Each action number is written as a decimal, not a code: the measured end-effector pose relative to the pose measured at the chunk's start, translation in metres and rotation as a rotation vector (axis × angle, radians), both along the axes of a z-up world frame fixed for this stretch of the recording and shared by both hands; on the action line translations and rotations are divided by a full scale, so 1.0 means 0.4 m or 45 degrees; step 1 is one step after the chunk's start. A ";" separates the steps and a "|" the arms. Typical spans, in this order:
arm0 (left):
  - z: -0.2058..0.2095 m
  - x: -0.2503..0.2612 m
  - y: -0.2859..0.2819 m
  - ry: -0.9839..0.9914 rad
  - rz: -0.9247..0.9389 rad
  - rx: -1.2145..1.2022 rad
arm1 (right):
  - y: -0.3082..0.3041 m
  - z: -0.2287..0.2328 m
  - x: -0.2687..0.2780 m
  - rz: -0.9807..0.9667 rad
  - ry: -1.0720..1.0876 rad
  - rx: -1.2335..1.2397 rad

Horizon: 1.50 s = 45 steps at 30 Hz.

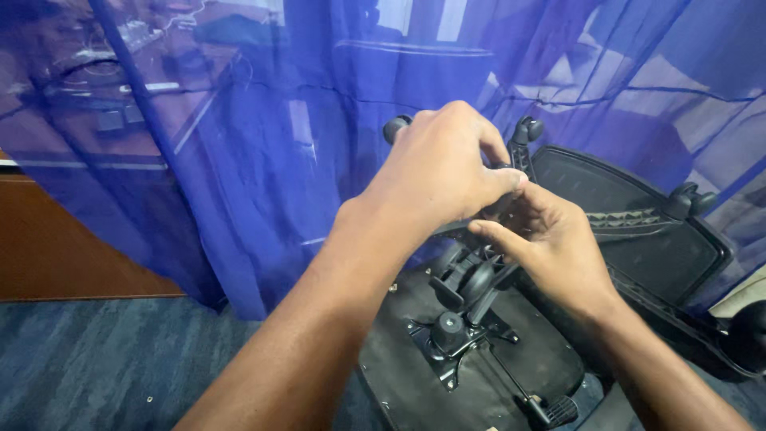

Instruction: The person attaches caster wheels to the base of an office chair by hand, pressing each wheel into its socket and rotating it to secure the fit. The chair remains upside down on the floor throughout the clip.

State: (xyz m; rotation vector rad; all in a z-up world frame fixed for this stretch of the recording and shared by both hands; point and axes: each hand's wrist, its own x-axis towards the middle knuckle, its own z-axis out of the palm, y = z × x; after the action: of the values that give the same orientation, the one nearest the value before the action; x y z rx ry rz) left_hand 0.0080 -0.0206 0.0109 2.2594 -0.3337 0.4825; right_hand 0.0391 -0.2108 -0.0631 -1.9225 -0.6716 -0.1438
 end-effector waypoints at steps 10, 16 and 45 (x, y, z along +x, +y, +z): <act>-0.021 0.043 0.024 -0.135 -0.514 -0.257 | -0.028 0.065 0.032 0.103 0.197 -0.219; 0.012 0.008 0.037 0.147 0.029 -0.038 | 0.051 0.022 -0.029 -0.097 -0.024 0.011; -0.024 -0.004 0.038 -0.068 0.107 0.061 | 0.003 0.050 0.035 0.128 -0.063 -0.220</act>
State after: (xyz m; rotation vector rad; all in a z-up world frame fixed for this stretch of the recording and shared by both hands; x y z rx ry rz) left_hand 0.0065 -0.0053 0.0012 2.3168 -0.2811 0.5853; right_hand 0.0531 -0.2096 -0.0432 -2.0503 -0.8350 -0.0720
